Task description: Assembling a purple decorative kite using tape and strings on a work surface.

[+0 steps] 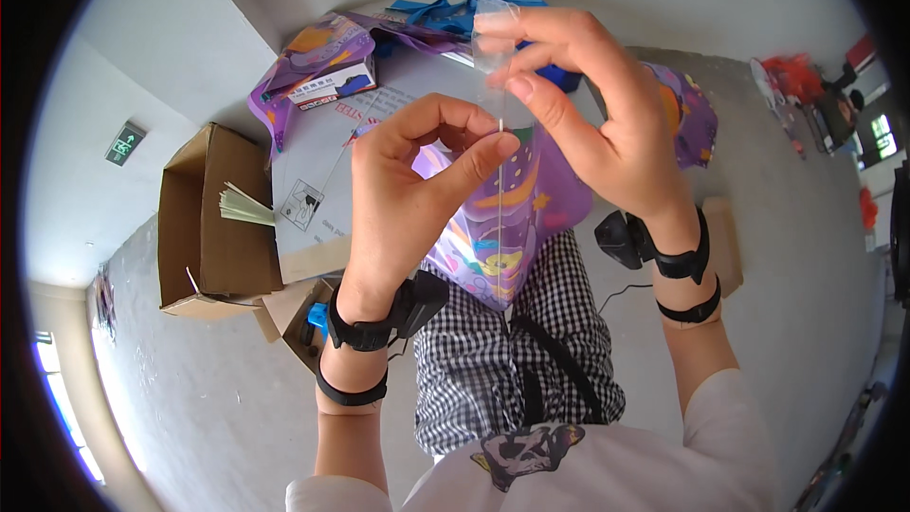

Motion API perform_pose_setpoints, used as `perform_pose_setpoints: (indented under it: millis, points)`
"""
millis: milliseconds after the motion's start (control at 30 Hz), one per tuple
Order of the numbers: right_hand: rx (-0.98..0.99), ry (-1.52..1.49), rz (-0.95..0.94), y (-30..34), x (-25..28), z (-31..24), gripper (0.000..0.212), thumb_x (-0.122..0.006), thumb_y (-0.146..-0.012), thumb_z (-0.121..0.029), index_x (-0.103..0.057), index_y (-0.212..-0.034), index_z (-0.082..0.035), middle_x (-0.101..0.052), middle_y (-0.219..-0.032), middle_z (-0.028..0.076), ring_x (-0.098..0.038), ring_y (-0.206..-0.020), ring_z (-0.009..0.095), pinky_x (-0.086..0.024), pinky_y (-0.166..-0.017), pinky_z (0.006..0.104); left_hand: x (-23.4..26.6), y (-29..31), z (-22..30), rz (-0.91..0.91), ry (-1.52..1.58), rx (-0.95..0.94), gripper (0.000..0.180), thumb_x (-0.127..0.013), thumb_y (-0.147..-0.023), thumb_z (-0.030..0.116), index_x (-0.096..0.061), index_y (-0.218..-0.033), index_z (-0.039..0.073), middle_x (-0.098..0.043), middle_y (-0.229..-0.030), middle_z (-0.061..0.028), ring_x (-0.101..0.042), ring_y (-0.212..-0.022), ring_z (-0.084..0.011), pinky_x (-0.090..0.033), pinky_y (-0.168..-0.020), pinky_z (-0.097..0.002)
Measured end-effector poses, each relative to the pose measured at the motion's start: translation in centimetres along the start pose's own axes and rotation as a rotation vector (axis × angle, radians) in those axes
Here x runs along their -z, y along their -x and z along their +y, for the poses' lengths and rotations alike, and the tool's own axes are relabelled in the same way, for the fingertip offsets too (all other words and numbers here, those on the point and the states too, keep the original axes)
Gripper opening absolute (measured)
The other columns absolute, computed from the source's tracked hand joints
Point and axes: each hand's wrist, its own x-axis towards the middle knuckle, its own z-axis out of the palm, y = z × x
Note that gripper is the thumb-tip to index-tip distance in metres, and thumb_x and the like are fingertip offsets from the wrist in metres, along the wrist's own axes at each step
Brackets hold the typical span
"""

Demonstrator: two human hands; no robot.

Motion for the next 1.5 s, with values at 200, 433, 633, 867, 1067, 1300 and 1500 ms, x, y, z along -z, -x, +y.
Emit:
perform_pose_setpoints:
  millis: [200,433,633,867,1067,1300,1500]
  points:
    - [0.085,0.394,-0.097,0.5,3.5,-4.1,0.024,-0.058,-0.09,0.002,-0.061,-0.114,-0.002,-0.067,-0.116,0.007,-0.064,-0.1,0.018,-0.051,-0.083,0.0297,-1.2,3.3,2.1,-0.013,-0.04,-0.084,0.013,-0.078,-0.08,0.006,-0.068,-0.086,0.0,-0.066,-0.077,0.0013,-0.055,-0.069,-0.0055,-0.045,-0.065,-0.0211]
    - [0.147,0.439,0.031,0.5,4.4,-8.1,0.031,-0.058,-0.085,0.003,-0.054,-0.115,-0.004,-0.061,-0.105,0.016,-0.061,-0.098,0.035,-0.049,-0.085,0.038,-1.4,4.7,4.2,-0.004,-0.095,-0.099,0.012,-0.077,-0.078,0.005,-0.069,-0.084,-0.001,-0.066,-0.076,0.0013,-0.053,-0.067,-0.0057,-0.044,-0.064,-0.021]
    - [-0.089,0.522,0.199,1.1,5.1,-7.5,0.028,-0.057,-0.091,-0.003,-0.056,-0.12,-0.001,-0.064,-0.114,0.013,-0.062,-0.106,0.024,-0.048,-0.091,0.0336,-1.4,5.5,4.6,-0.081,-0.073,-0.035,0.012,-0.077,-0.078,0.004,-0.068,-0.084,-0.001,-0.066,-0.076,0.0009,-0.052,-0.068,-0.0058,-0.045,-0.065,-0.0216]
    - [-0.356,-0.415,-0.095,4.0,3.7,-6.6,0.032,-0.069,-0.091,-0.027,-0.066,-0.108,0.0,-0.068,-0.104,0.005,-0.062,-0.098,0.011,-0.05,-0.085,0.027,-1.3,5.9,4.8,0.032,-0.118,-0.131,0.016,-0.078,-0.076,0.002,-0.067,-0.087,-0.001,-0.066,-0.081,-0.0004,-0.053,-0.071,-0.009,-0.045,-0.065,-0.0232]
    - [-0.534,-0.62,-0.128,4.4,2.4,-7.0,0.035,-0.068,-0.091,-0.025,-0.063,-0.111,0.005,-0.067,-0.107,0.012,-0.062,-0.106,0.019,-0.047,-0.095,0.0335,-1.5,6.4,4.6,0.027,-0.2,-0.122,0.019,-0.078,-0.075,0.001,-0.067,-0.091,0.0,-0.066,-0.081,-0.0013,-0.054,-0.072,-0.0103,-0.046,-0.066,-0.0245]
    - [-0.591,-0.763,0.084,3.8,2.7,-6.5,0.014,-0.069,-0.088,-0.009,-0.064,-0.096,0.001,-0.066,-0.093,0.004,-0.064,-0.092,0.011,-0.051,-0.086,0.0275,-2.7,6.5,4.3,-0.111,-0.128,-0.047,0.023,-0.077,-0.074,0.001,-0.067,-0.095,0.002,-0.065,-0.082,-0.0022,-0.055,-0.072,-0.0105,-0.046,-0.067,-0.0245]
    - [-0.519,-0.658,0.091,3.5,3.7,-6.9,0.008,-0.063,-0.089,-0.006,-0.062,-0.095,-0.003,-0.063,-0.092,0.005,-0.059,-0.09,0.013,-0.044,-0.084,0.0282,-3.5,4.4,3.8,-0.088,-0.15,-0.265,0.024,-0.078,-0.076,0.006,-0.067,-0.097,0.002,-0.065,-0.087,-0.0049,-0.059,-0.083,-0.0136,-0.048,-0.072,-0.0248]
